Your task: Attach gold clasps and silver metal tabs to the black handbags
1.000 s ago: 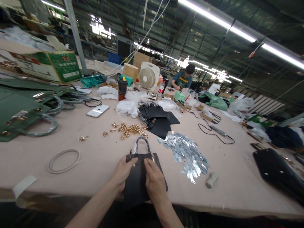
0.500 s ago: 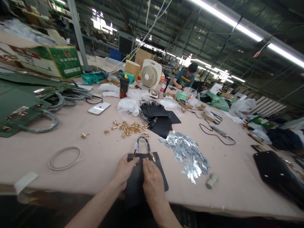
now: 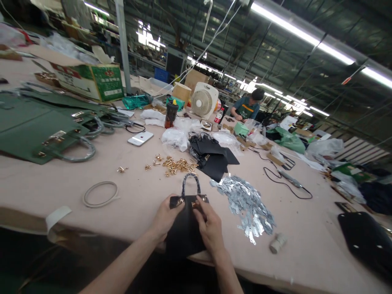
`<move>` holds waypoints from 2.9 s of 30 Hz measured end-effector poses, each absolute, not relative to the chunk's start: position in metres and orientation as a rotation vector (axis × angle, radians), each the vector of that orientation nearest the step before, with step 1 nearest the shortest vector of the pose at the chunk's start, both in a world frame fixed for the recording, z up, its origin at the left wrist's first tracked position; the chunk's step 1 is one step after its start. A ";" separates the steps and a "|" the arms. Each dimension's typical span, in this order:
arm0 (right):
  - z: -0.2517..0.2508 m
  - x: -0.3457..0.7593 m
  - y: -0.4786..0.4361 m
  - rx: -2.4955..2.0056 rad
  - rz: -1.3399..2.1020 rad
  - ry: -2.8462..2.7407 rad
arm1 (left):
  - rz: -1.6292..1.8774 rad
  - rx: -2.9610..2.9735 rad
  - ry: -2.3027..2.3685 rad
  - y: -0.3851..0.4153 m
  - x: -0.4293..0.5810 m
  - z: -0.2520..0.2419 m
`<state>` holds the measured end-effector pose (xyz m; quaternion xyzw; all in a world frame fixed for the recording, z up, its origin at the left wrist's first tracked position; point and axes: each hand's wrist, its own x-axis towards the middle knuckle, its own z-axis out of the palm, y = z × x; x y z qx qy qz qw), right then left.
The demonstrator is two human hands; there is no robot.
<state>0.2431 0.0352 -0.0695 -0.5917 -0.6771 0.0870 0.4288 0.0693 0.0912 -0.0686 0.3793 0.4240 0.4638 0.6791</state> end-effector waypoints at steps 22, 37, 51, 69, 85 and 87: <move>0.036 0.181 -0.001 -1.218 -0.025 -1.847 | 1.140 0.999 0.942 0.034 -0.014 -0.009; 0.046 0.173 -0.011 -1.062 -0.095 -1.945 | 1.154 0.731 0.888 0.023 -0.019 0.002; 0.020 0.158 -0.005 -1.233 -0.257 -2.111 | 1.164 1.005 1.080 0.029 -0.026 -0.021; -0.069 0.160 0.027 -1.282 -0.103 -2.176 | 0.991 1.162 1.191 0.065 -0.031 -0.059; -0.070 0.171 0.031 -1.108 0.310 -1.739 | 0.907 0.722 1.080 0.064 -0.026 -0.043; -0.069 0.172 0.031 -1.085 0.323 -1.699 | 0.876 0.638 1.030 0.064 -0.026 -0.041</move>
